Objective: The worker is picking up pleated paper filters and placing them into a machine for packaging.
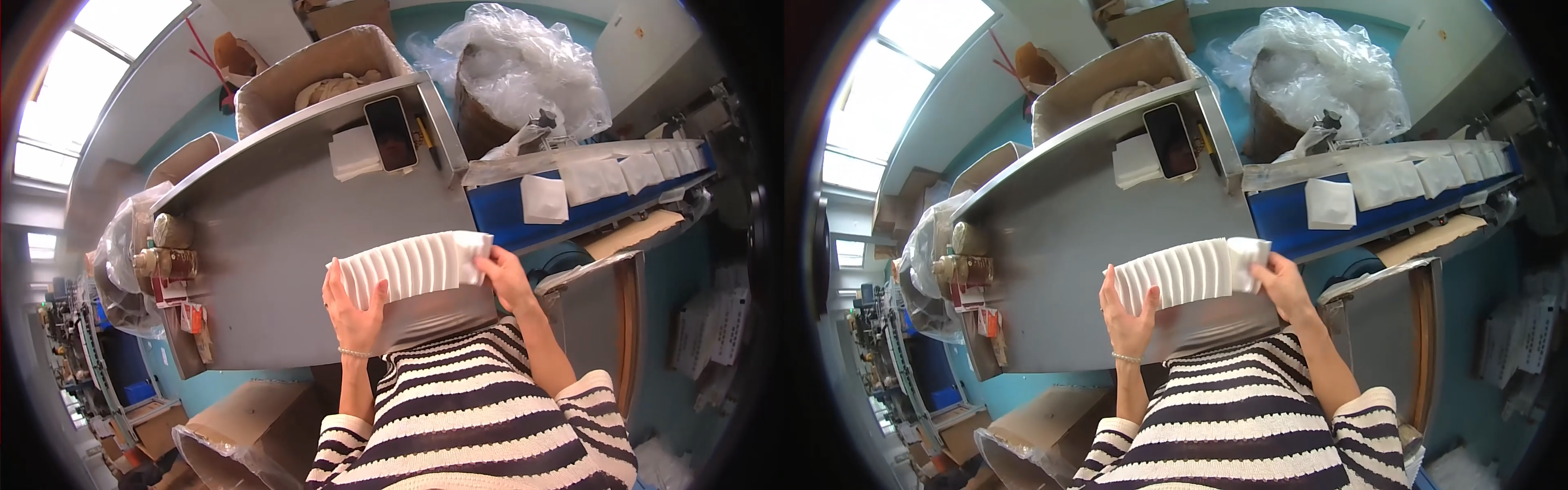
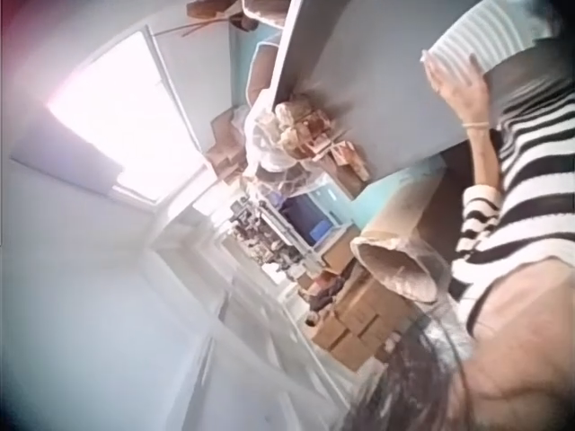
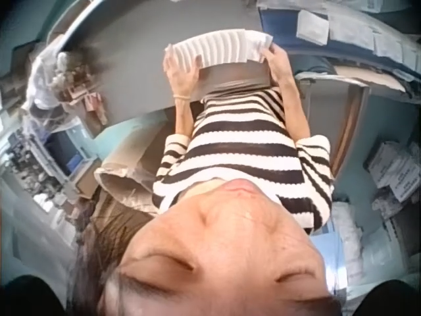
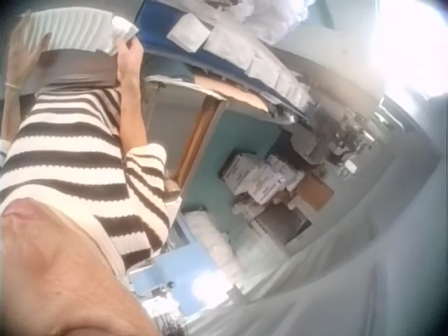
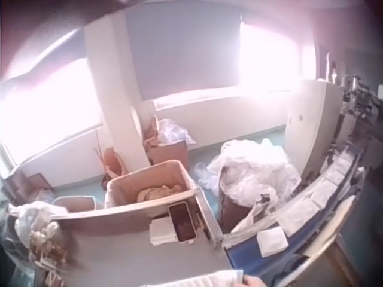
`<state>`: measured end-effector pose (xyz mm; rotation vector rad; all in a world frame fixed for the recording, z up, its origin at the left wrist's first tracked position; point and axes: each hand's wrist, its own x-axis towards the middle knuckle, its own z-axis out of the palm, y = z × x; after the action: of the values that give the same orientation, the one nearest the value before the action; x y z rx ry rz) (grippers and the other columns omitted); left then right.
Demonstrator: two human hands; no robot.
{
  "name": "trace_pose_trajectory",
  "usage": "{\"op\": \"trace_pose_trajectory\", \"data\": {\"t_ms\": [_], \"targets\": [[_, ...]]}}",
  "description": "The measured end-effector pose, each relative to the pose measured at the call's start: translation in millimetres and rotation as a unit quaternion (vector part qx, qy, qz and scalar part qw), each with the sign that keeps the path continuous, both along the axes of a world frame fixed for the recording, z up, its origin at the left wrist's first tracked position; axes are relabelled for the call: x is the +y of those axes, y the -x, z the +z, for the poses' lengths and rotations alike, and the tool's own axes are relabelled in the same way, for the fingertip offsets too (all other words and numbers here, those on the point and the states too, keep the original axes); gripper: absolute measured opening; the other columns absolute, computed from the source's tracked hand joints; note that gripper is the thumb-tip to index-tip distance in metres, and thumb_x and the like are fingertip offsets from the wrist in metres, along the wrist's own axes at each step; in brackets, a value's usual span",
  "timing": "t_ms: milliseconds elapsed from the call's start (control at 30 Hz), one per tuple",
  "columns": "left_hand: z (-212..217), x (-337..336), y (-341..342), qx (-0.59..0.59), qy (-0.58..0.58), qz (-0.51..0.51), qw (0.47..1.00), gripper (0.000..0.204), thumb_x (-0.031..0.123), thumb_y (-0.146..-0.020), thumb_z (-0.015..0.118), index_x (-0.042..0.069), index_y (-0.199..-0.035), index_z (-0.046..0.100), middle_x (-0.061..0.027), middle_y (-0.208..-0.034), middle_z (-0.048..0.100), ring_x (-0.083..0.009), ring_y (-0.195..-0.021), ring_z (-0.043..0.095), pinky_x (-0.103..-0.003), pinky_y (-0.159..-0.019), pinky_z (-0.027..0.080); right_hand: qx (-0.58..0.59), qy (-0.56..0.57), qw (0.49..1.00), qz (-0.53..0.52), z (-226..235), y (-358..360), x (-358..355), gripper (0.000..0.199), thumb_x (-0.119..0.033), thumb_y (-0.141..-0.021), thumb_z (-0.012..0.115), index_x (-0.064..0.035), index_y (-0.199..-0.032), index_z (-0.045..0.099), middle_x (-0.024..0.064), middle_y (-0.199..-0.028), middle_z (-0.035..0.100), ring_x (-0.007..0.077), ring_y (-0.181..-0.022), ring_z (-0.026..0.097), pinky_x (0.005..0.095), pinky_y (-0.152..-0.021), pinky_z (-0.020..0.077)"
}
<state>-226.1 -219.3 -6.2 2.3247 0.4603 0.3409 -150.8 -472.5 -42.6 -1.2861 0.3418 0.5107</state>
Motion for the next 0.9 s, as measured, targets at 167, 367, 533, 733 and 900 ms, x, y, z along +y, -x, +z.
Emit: {"op": "trace_pose_trajectory", "data": {"t_ms": [167,367,533,733,900], "targets": [[7.4,-10.6,-0.7,0.026,0.025,-0.037,0.999,0.093,0.041,-0.077,0.077,0.002,-0.145,0.027,-0.0254,-0.143,0.034,-0.0387,-0.134,0.031,-0.048,-0.108,0.029,-0.019,0.098,0.994,-0.039,-6.4,-8.9,-0.3,0.037,-0.033,-0.096,0.059,-0.0004,-0.113,0.055,0.0067,-0.098,0.063,0.0122,-0.085,0.06,0.0244,-0.075,0.049],[8.2,-16.6,0.4,0.043,-0.033,0.005,0.999,0.098,0.046,-0.077,0.076,-0.002,-0.145,0.025,-0.0268,-0.143,0.032,-0.0395,-0.134,0.032,-0.047,-0.109,0.028,0.021,0.009,0.997,0.068,-3.7,-3.6,9.0,0.033,-0.025,-0.093,0.062,0.0002,-0.114,0.059,0.0051,-0.096,0.065,0.0113,-0.083,0.059,0.027,-0.071,0.049],[6.5,-13.8,0.0,0.032,0.013,-0.028,0.999,0.099,0.046,-0.076,0.077,-0.002,-0.146,0.024,-0.0263,-0.143,0.033,-0.0393,-0.134,0.032,-0.047,-0.109,0.028,0.076,-0.085,0.984,-0.137,-6.6,-14.2,-7.0,0.036,-0.033,-0.096,0.057,-0.0012,-0.113,0.056,0.0075,-0.097,0.064,0.0155,-0.088,0.063,0.026,-0.072,0.0517],[6.4,-24.4,-2.0,0.024,0.007,-0.024,0.999,0.101,0.044,-0.075,0.078,0.001,-0.147,0.022,-0.0283,-0.145,0.027,-0.0399,-0.136,0.026,-0.049,-0.109,0.026,-0.149,0.228,0.959,0.075,9.4,2.5,37.4,0.045,-0.039,-0.094,0.06,0.0019,-0.113,0.059,0.0061,-0.097,0.064,0.0108,-0.086,0.057,0.0249,-0.077,0.0456],[5.4,-21.5,-3.4,0.032,0.002,-0.023,0.999,0.101,0.045,-0.075,0.078,0.002,-0.147,0.022,-0.0288,-0.145,0.026,-0.0403,-0.136,0.025,-0.05,-0.109,0.026,0.03,0.012,0.997,0.066,1.1,-3.0,7.8,0.029,-0.018,-0.093,0.06,0.0028,-0.113,0.06,0.0069,-0.101,0.065,0.0128,-0.087,0.06,0.0255,-0.073,0.0485]]}}
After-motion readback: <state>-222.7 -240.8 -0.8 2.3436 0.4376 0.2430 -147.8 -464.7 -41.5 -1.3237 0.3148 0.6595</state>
